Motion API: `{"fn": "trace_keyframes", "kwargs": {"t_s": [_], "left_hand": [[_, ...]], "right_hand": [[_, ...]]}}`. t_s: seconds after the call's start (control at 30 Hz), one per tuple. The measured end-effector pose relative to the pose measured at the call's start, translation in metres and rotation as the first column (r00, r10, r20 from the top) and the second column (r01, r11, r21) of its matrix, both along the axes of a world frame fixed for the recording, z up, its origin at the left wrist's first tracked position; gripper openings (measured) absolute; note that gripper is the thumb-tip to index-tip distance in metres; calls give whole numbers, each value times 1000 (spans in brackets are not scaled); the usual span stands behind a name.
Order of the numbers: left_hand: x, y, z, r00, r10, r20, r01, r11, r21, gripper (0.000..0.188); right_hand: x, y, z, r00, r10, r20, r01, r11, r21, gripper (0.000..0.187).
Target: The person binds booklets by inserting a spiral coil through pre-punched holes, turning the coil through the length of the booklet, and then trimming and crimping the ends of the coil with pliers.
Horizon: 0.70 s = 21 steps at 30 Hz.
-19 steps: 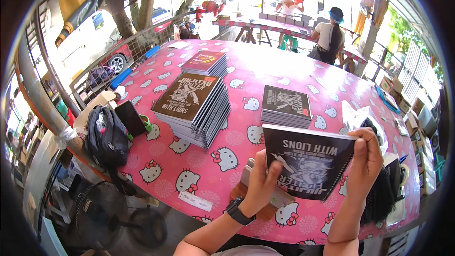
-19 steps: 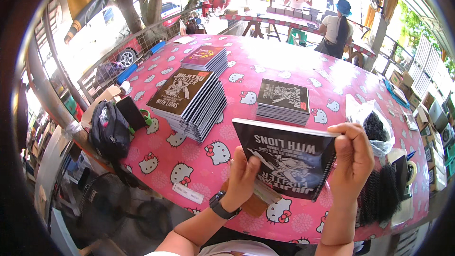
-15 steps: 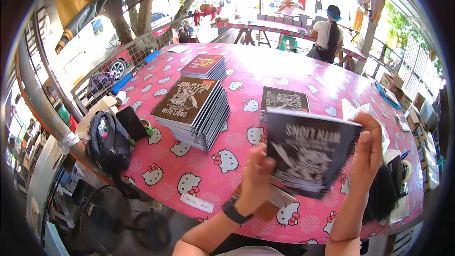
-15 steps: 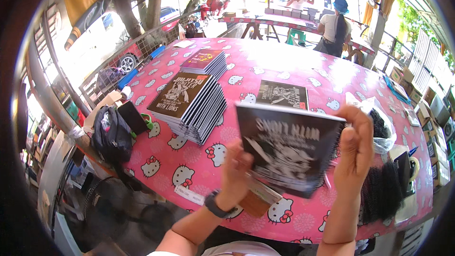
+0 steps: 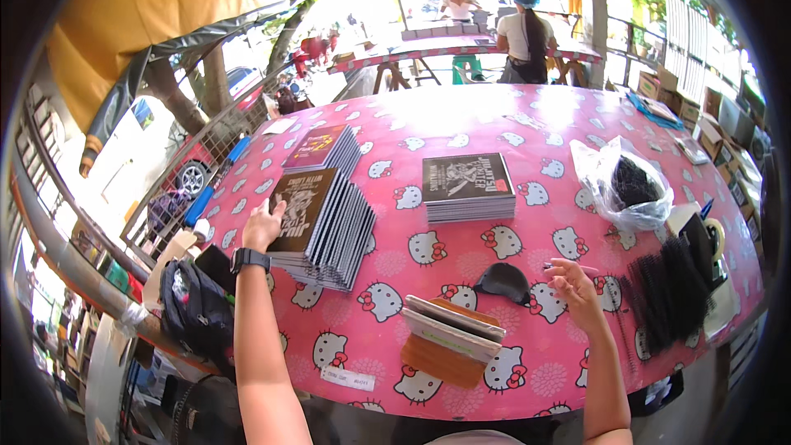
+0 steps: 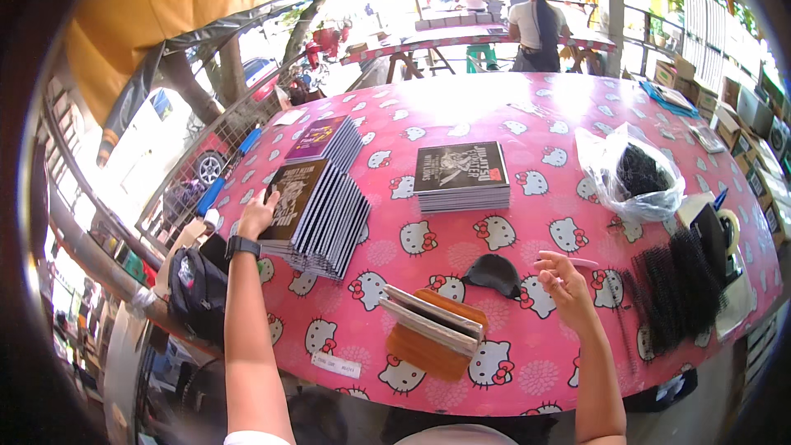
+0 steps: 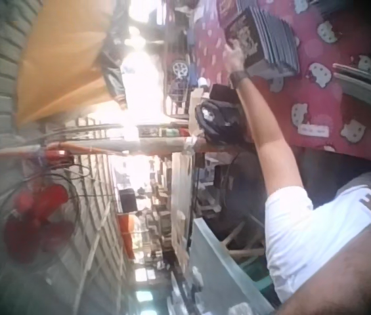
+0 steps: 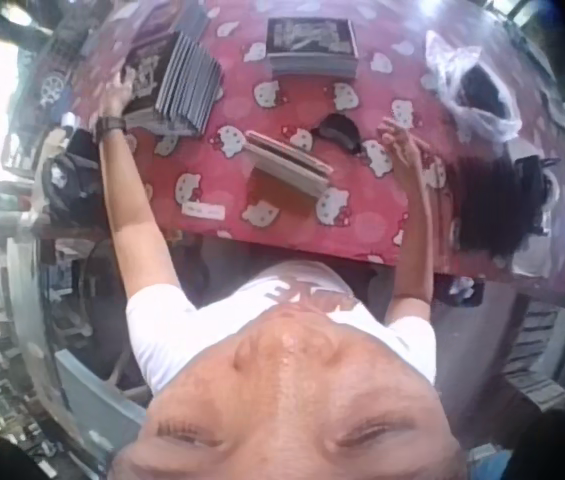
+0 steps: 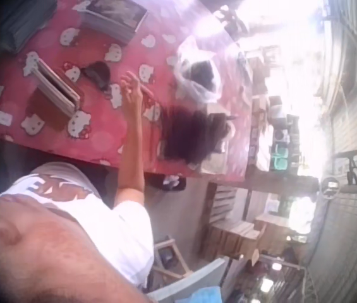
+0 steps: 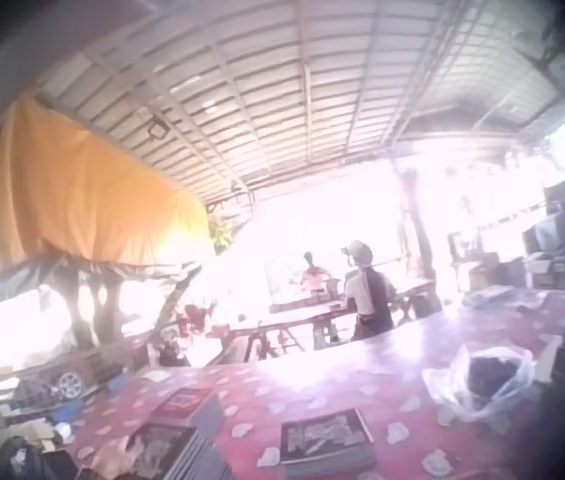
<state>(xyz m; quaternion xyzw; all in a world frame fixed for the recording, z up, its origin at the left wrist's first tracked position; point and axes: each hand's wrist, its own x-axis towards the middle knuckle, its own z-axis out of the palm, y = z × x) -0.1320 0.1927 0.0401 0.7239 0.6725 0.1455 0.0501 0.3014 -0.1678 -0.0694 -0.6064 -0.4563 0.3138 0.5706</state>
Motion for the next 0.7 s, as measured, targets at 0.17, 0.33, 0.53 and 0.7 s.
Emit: {"fn": "trace_keyframes", "kwargs": {"t_s": [0.17,0.33,0.53,0.7], "left_hand": [[11,2,2,997,-50,66,55,995,-79,71],[47,-12,24,983,-9,-184,94,883,460,63],[220,-62,6,700,-679,224,602,728,328,32],[252,32,-107,731,-365,576,521,845,-125,40]], "right_hand": [[-3,6,-2,962,-78,262,88,996,-25,33],[-14,12,-13,856,-71,512,42,997,68,32],[-6,7,-24,702,-48,711,85,996,-16,39],[-3,9,-30,751,13,661,75,992,-106,45]]}}
